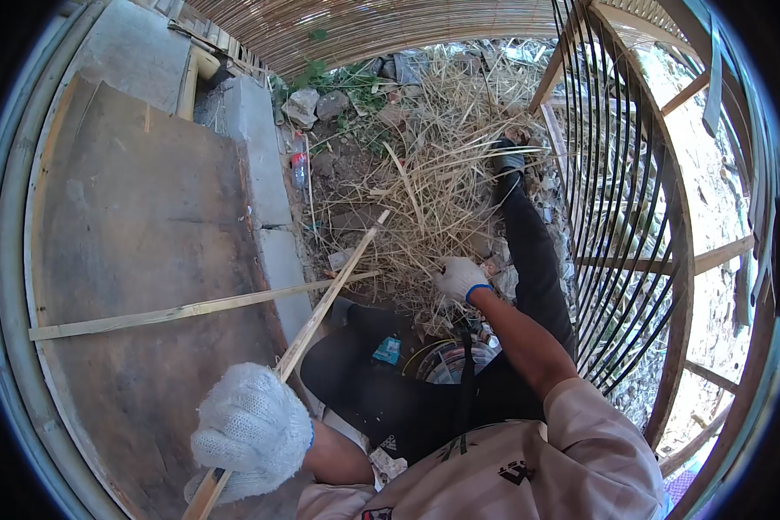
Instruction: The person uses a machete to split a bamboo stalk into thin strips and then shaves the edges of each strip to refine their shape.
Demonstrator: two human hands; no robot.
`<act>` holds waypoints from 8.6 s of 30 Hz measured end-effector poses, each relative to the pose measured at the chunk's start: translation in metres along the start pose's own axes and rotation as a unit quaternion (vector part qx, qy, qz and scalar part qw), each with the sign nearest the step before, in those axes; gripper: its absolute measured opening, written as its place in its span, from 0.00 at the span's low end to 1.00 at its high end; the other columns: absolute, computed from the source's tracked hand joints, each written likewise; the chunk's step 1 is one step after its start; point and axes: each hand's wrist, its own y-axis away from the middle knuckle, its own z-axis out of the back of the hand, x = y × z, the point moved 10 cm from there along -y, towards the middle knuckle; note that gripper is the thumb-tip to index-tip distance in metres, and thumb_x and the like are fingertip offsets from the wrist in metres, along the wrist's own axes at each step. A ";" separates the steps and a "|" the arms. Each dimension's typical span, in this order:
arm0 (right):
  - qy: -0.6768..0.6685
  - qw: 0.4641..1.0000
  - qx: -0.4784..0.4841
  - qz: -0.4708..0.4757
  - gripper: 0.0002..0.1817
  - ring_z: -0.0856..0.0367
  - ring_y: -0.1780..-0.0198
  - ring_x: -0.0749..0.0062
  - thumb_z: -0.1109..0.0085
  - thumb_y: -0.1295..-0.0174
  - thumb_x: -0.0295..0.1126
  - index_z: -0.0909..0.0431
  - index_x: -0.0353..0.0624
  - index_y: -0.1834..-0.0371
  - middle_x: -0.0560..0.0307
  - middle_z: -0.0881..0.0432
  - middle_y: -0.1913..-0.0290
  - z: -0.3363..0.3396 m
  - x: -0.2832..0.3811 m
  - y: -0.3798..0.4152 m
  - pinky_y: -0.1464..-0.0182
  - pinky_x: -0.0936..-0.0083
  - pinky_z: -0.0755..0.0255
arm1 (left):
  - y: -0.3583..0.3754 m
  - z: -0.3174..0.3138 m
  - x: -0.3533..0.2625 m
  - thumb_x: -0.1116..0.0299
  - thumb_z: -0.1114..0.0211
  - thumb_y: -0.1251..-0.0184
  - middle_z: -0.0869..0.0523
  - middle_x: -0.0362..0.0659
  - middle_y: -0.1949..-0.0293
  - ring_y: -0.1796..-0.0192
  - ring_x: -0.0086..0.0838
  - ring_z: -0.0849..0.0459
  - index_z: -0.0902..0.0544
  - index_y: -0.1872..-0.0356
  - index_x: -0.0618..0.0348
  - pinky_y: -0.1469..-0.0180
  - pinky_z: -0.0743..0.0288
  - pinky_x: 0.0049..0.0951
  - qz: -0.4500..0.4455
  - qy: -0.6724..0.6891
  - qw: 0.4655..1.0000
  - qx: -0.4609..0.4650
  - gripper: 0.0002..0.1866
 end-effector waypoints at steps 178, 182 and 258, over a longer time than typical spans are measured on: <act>0.015 0.999 0.029 0.013 0.19 0.11 0.51 0.44 0.36 0.39 0.47 0.10 0.48 0.52 0.41 0.09 0.57 -0.022 -0.054 -0.112 0.44 0.51 0.17 | 0.021 -0.203 0.035 0.44 0.43 0.21 0.50 0.31 0.84 0.82 0.20 0.53 0.44 0.82 0.42 0.79 0.57 0.26 -0.072 -0.169 0.898 0.400 0.30; 0.016 0.999 0.025 -0.034 0.18 0.10 0.50 0.44 0.36 0.37 0.46 0.10 0.47 0.52 0.42 0.09 0.56 -0.034 -0.092 -0.121 0.43 0.52 0.17 | 0.025 -0.204 0.033 0.46 0.45 0.19 0.50 0.31 0.84 0.82 0.20 0.53 0.45 0.82 0.42 0.79 0.56 0.26 -0.115 -0.173 0.909 0.361 0.29; -0.723 0.689 0.010 0.039 0.15 0.28 0.77 0.77 0.35 0.25 0.44 0.20 0.47 0.48 0.64 0.24 0.71 0.054 0.167 0.105 0.75 0.73 0.30 | 0.076 0.075 -0.228 0.31 0.48 0.23 0.37 0.37 0.80 0.77 0.27 0.36 0.40 0.78 0.48 0.68 0.35 0.29 -0.030 0.115 0.942 0.315 0.34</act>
